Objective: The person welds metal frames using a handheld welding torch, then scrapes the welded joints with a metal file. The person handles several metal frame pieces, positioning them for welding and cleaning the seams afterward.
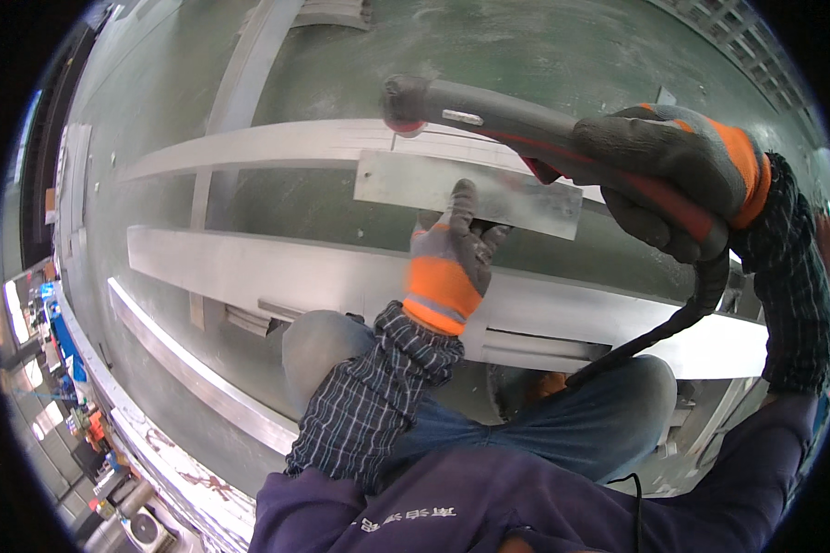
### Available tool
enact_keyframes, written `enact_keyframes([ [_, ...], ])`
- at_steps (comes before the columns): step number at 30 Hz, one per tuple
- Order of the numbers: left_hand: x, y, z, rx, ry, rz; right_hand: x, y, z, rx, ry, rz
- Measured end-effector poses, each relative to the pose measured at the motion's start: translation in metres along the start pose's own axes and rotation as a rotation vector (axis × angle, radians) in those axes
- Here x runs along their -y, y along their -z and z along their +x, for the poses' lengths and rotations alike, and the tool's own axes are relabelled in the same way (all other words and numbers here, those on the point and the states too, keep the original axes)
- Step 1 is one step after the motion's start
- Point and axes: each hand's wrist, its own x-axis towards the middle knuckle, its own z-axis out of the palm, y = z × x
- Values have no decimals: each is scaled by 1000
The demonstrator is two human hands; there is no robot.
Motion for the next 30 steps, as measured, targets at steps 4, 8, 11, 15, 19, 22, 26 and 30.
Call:
enact_keyframes([
  [4,7,-5,2,24,-1,-130,-2,-5,9,-21,19,-41],
  [8,-13,-15,-6,-126,153,-258,9,-11,20,-28,-59,-203],
  [11,-9,-13,-1,-86,146,-315,-8,8,27,146,213,-227],
  [15,-11,-30,-4,-199,138,-375,-16,18,35,198,253,-251],
  [19,-3,-10,7,-86,265,-353,-10,10,32,136,90,-208],
  [22,-8,-10,1,-205,181,-376,-3,9,51,230,80,-192],
  [26,-9,-24,-4,-137,117,-406,-18,20,49,322,495,-426],
  [30,-7,-24,-2,-99,111,-396,-12,16,41,230,175,-266],
])
